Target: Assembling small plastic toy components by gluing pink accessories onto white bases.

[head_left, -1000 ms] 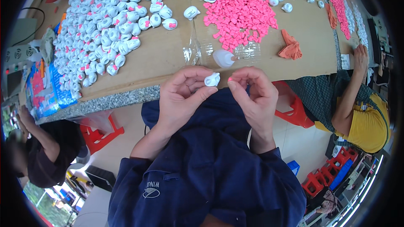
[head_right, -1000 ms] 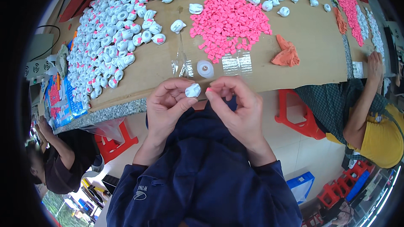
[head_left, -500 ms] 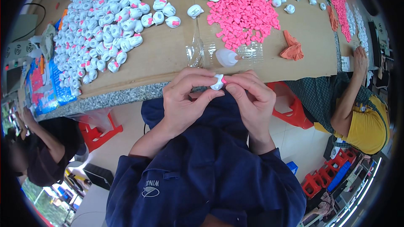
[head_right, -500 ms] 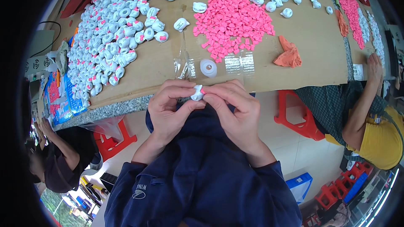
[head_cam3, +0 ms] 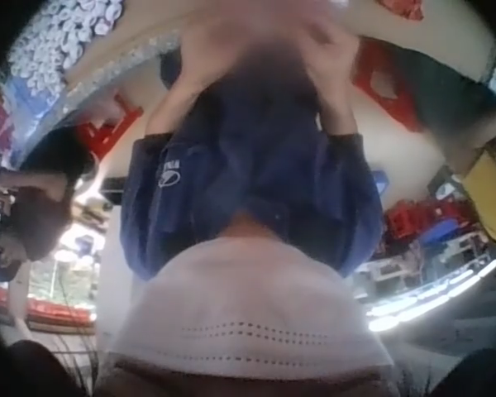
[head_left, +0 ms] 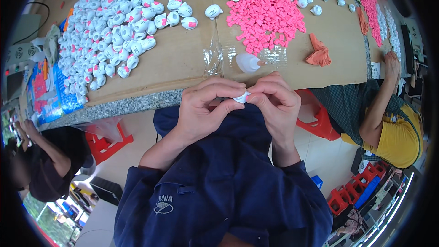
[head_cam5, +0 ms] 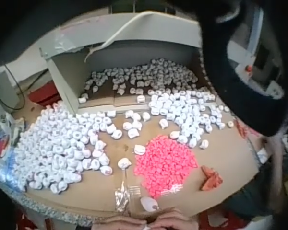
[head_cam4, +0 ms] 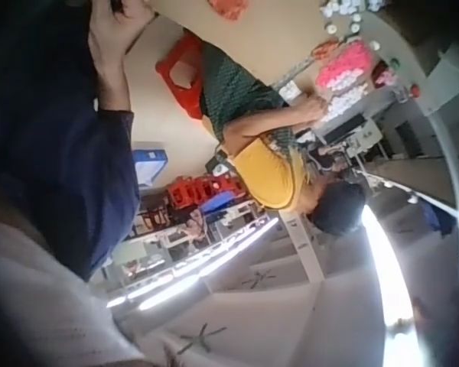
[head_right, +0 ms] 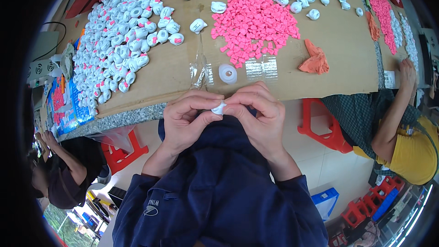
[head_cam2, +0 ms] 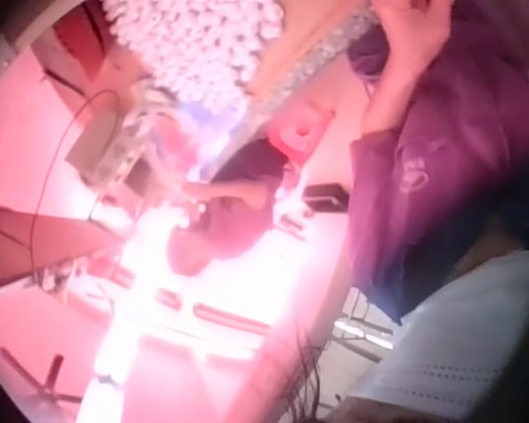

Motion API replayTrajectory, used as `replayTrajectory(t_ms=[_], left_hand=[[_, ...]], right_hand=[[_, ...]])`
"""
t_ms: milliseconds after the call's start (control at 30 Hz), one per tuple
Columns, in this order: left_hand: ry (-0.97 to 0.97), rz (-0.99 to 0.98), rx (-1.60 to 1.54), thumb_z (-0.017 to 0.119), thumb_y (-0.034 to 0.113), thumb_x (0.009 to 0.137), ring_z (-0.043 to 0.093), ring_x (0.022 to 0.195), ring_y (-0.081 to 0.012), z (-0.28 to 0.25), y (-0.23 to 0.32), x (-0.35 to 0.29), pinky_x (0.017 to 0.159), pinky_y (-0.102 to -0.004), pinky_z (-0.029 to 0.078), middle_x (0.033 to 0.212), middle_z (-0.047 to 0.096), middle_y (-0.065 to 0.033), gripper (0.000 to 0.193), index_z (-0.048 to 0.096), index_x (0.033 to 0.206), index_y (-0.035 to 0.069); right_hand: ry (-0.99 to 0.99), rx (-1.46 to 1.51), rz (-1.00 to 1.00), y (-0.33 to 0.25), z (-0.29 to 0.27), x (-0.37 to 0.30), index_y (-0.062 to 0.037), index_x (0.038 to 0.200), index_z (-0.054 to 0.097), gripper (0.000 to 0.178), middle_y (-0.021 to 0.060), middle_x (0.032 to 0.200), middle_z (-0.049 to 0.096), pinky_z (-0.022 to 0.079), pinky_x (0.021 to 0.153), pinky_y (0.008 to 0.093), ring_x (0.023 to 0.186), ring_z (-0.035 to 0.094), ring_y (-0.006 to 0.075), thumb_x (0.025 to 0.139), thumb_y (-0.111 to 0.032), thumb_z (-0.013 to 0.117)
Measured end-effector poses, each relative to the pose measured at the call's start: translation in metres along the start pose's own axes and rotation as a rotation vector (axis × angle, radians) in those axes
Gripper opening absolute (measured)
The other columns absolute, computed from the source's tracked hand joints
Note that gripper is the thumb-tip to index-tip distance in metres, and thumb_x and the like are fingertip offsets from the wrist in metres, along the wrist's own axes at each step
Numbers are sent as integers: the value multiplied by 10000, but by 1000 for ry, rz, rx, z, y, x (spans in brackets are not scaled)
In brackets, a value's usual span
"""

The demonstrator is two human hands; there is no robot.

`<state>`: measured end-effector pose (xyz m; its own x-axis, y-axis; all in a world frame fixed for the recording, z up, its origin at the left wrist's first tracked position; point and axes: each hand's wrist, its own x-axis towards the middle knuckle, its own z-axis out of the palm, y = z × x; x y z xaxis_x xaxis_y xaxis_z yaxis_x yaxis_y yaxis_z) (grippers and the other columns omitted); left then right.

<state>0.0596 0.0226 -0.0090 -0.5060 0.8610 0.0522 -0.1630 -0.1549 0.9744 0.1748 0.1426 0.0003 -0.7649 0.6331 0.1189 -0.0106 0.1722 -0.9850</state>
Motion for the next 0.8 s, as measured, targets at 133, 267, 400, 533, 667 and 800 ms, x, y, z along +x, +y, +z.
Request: replayTrajectory(t_ms=[133,267,400,533,667,800], left_hand=[[16,38,118,632,-85,728,602,864,-190,-2,3,-2,741,-272,505,972,589,-163,187,616,910,-43],[27,24,157,626,-71,727,609,863,-148,-7,3,-2,637,-225,541,966,609,-114,195,636,904,11],[153,-42,295,625,-47,743,602,794,-132,-20,7,7,648,-234,506,957,610,-116,174,624,914,-11],[402,102,688,651,-23,721,569,772,-135,-39,15,37,712,-264,474,946,617,-88,223,618,941,-3],[353,467,1175,675,39,637,488,863,-253,-47,18,70,725,-338,403,907,614,-53,303,621,934,48],[211,516,1341,637,69,670,491,854,-238,-36,18,97,727,-348,356,882,614,-45,309,609,978,58]], right_hand=[[10,-27,-39,3,6,-3,12,781,628,118,56,773,564,393,598,230,720,499,128,678,30,682],[37,-51,-10,2,10,-5,9,778,625,125,48,776,567,388,602,218,709,496,112,674,29,691],[81,-61,48,2,9,-4,8,812,618,188,41,810,562,371,592,202,680,476,88,652,29,714],[252,-239,-102,15,-2,2,-11,941,595,360,29,851,543,340,583,195,676,429,76,616,-12,751],[236,-391,-113,1,8,19,-15,960,593,380,32,895,557,362,614,209,735,465,93,616,-29,752],[150,-477,-187,8,10,22,-14,978,585,365,61,1025,567,407,711,252,843,516,135,639,-17,721]])
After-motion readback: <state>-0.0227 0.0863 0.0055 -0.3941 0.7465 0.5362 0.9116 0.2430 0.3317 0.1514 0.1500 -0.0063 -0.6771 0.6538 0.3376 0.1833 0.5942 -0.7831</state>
